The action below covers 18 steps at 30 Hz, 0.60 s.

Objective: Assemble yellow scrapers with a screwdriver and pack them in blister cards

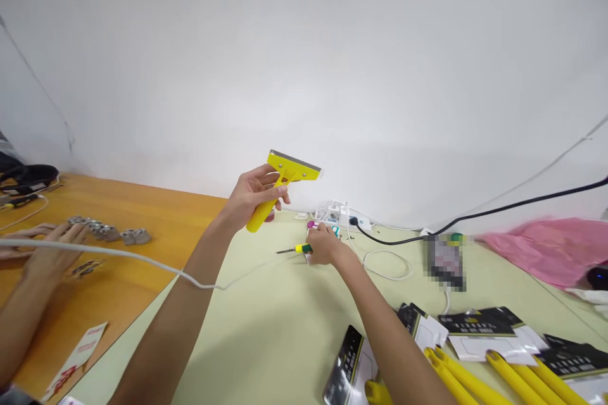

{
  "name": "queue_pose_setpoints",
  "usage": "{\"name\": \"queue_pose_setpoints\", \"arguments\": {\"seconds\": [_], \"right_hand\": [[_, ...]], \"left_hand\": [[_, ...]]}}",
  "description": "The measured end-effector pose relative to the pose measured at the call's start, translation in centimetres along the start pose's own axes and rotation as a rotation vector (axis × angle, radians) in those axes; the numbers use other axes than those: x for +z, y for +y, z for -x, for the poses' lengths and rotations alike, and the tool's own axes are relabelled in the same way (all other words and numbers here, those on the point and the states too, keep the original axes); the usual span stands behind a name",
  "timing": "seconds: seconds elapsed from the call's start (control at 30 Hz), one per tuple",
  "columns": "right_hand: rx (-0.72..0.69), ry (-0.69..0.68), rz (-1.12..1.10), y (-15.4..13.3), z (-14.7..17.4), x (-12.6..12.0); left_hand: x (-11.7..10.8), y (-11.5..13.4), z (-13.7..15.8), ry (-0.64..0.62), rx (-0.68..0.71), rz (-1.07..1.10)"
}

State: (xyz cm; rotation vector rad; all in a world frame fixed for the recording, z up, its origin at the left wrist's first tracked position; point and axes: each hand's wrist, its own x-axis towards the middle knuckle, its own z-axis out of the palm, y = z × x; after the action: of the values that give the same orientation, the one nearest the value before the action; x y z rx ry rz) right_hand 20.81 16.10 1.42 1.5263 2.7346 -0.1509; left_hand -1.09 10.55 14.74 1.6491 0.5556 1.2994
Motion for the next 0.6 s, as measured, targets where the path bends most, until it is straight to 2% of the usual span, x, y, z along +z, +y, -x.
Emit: {"name": "queue_pose_setpoints", "arguments": {"seconds": [0.23,0.47,0.6], "right_hand": [[0.069,-0.146,0.009,0.7,0.0,0.0],[0.137,-0.254,-0.091,0.9,1.2,-2.1],[0.186,-0.22,-0.123,0.9,2.5,-3.7]], "left_hand": [[0.1,-0.1,0.3,-0.01,-0.091,-0.14],[-0.7,-1.2,-0.4,0.012,-0.039,-0.09],[-0.9,-0.9,-0.3,0.026,-0.041,0.011]]}}
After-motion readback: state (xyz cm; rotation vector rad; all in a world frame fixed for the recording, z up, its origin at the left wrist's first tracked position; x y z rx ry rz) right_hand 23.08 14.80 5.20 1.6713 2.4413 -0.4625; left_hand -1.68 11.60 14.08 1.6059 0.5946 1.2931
